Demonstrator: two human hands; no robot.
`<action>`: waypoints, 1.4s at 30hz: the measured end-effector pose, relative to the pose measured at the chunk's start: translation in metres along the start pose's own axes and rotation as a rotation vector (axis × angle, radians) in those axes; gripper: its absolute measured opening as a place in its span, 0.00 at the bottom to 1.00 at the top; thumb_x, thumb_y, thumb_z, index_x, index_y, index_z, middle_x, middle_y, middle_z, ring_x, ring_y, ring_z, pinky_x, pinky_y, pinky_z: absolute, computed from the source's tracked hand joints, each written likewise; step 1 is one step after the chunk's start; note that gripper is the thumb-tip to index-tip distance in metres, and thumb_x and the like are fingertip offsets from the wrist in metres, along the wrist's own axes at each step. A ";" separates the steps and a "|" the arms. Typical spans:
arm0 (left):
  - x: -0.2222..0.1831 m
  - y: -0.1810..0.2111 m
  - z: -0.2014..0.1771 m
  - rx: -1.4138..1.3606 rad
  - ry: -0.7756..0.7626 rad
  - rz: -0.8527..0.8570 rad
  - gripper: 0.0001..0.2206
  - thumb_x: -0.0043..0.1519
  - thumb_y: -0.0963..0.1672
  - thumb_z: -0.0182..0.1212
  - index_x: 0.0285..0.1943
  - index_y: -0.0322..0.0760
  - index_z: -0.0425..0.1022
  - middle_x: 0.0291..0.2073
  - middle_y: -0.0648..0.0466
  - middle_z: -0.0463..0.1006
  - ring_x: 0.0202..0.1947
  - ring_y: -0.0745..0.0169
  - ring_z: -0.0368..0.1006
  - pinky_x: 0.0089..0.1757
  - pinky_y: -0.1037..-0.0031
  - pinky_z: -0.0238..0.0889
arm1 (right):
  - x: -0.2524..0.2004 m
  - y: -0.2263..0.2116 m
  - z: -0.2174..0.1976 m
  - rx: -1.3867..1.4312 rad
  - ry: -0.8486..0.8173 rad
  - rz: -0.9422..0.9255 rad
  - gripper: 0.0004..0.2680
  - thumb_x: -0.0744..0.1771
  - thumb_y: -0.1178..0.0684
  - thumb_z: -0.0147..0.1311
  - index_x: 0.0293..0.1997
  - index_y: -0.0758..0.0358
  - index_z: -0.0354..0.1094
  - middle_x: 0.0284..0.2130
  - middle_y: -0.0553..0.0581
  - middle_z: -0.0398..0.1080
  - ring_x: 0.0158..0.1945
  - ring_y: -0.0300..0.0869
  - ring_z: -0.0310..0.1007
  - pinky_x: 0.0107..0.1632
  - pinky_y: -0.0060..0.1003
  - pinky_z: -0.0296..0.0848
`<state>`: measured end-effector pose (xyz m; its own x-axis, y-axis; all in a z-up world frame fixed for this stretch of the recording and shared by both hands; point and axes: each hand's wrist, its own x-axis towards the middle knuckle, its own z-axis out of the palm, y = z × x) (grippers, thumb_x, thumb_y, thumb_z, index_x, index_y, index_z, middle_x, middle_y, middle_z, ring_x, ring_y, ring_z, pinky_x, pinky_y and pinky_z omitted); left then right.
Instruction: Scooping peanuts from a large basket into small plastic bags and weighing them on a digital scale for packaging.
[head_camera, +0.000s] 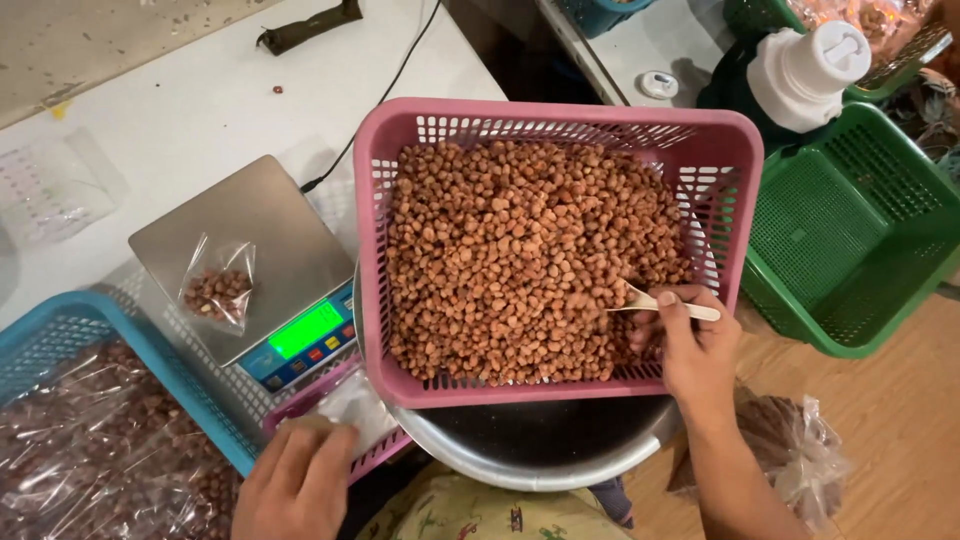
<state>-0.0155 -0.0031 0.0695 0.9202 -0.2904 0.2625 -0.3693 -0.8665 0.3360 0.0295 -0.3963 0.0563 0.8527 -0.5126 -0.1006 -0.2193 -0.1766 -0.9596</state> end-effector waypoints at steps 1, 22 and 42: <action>0.010 0.002 0.002 -0.110 0.089 0.105 0.07 0.60 0.37 0.64 0.44 0.33 0.72 0.36 0.45 0.77 0.38 0.44 0.76 0.42 0.58 0.76 | 0.001 0.002 -0.003 0.124 -0.023 0.014 0.05 0.72 0.58 0.49 0.41 0.69 0.66 0.25 0.64 0.71 0.21 0.44 0.70 0.25 0.36 0.73; 0.141 0.111 0.073 -1.534 -0.185 -0.626 0.02 0.58 0.38 0.70 0.35 0.29 0.83 0.23 0.49 0.81 0.15 0.64 0.72 0.18 0.77 0.70 | 0.010 -0.053 -0.056 0.154 -0.227 -0.225 0.06 0.70 0.58 0.51 0.42 0.72 0.70 0.23 0.62 0.74 0.17 0.37 0.72 0.19 0.22 0.74; 0.123 0.097 0.046 -1.471 -0.319 -0.524 0.14 0.53 0.40 0.73 0.49 0.34 0.82 0.39 0.57 0.84 0.40 0.71 0.76 0.44 0.77 0.71 | 0.010 -0.077 -0.016 -0.150 -0.480 -1.198 0.10 0.63 0.59 0.58 0.46 0.71 0.71 0.43 0.73 0.75 0.39 0.47 0.82 0.39 0.28 0.84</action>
<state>0.0679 -0.1417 0.0931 0.8987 -0.3326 -0.2858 0.3585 0.1820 0.9156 0.0472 -0.4010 0.1331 0.6310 0.3733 0.6801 0.7685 -0.4205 -0.4823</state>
